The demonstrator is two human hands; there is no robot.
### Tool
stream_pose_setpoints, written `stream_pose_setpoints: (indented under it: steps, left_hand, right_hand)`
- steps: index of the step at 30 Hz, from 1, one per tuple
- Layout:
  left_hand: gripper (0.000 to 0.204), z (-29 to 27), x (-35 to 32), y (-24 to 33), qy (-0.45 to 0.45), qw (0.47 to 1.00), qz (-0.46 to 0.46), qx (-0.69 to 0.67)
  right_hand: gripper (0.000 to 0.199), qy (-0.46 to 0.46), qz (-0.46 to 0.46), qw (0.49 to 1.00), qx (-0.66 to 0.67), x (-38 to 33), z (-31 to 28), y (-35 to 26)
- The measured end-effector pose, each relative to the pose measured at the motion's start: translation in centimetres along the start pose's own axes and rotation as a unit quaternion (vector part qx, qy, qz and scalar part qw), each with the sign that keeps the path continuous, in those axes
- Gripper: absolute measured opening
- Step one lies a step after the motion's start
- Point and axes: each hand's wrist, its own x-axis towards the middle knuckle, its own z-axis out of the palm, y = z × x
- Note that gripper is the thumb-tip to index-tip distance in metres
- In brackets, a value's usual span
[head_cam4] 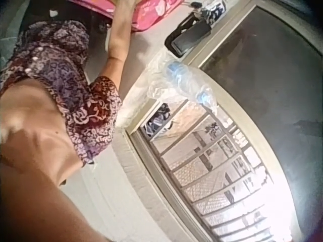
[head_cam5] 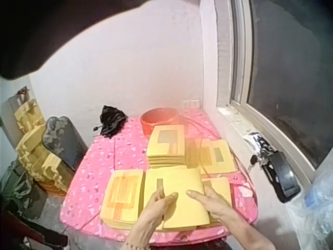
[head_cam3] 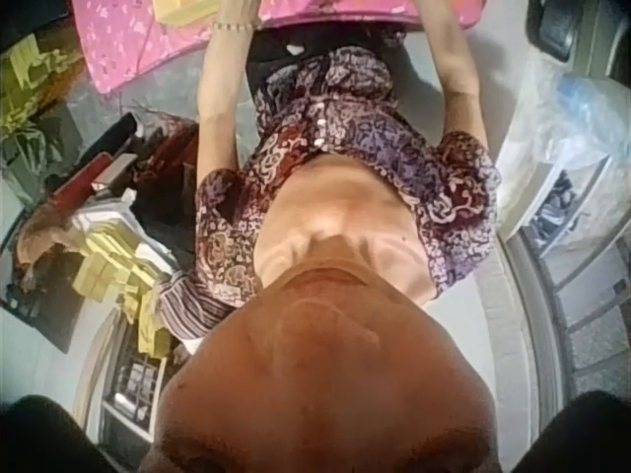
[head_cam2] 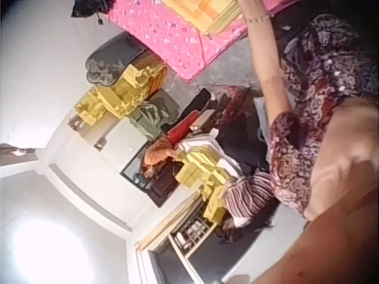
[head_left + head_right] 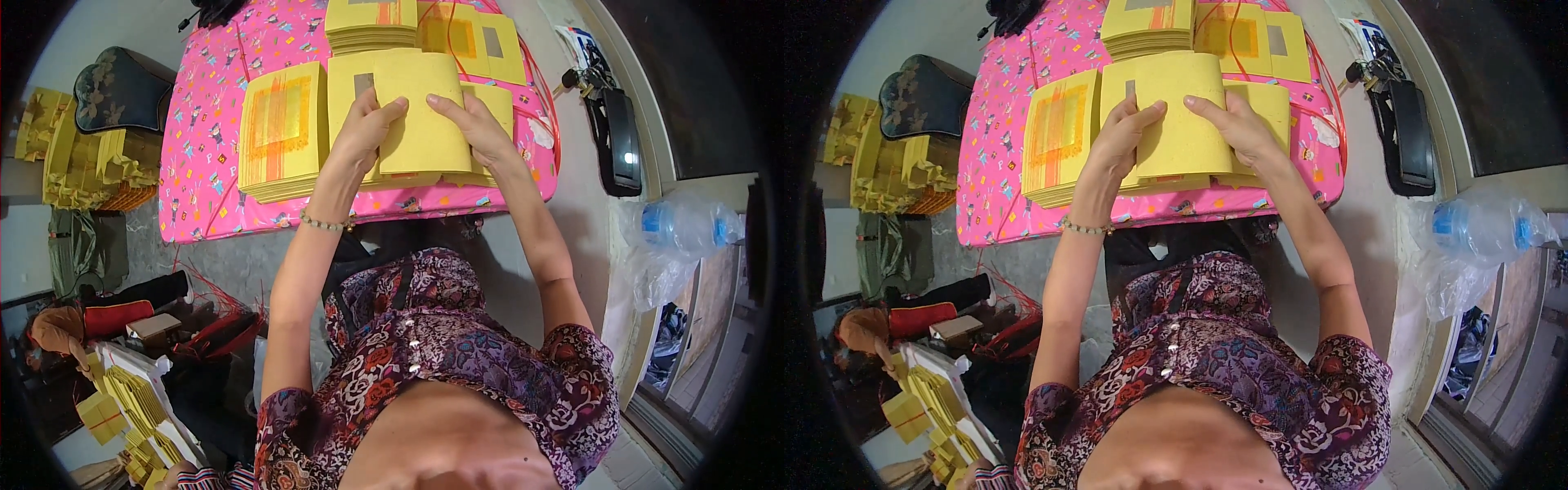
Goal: Organizing and sorting stacks of yellow joss paper on a table.
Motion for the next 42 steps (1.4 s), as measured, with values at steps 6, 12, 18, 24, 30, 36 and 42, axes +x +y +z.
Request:
stream_pose_setpoints:
  steps: [6,12,18,24,30,36,42]
  left_hand:
    - [0.03,0.0,0.0,0.0,-0.005,1.0,0.003,-0.008]
    - [0.031,0.4,-0.4,-0.2,0.003,0.999,0.038,0.013]
    - [0.041,1.9,-1.9,-0.2,-0.001,0.986,0.159,0.048]
    - [0.04,2.8,-2.4,-1.1,-0.011,0.965,0.261,0.029]
    - [0.041,3.7,-3.2,-1.3,-0.011,0.96,0.275,0.051]
    - [0.041,3.3,-3.8,-1.4,-0.027,0.967,0.25,0.047]
    - [0.042,3.4,-3.9,-1.3,-0.02,0.975,0.22,0.026]
  right_hand:
    - [0.047,-0.017,0.009,1.0,-0.003,0.0,0.0,-0.2]
    - [0.043,-0.019,-0.008,1.0,0.0,0.0,-0.1,0.1]
    - [0.041,0.012,-0.137,0.986,-0.09,-1.2,0.7,-0.2]
    - [0.042,0.005,-0.23,0.967,-0.112,-2.4,0.8,-0.9]
    - [0.03,0.066,-0.253,0.965,-0.026,-3.1,0.6,-1.4]
    - [0.024,0.097,-0.265,0.959,-0.032,-3.1,-0.5,-2.0]
    - [0.025,0.077,-0.224,0.971,-0.043,-3.7,-1.0,-2.0]
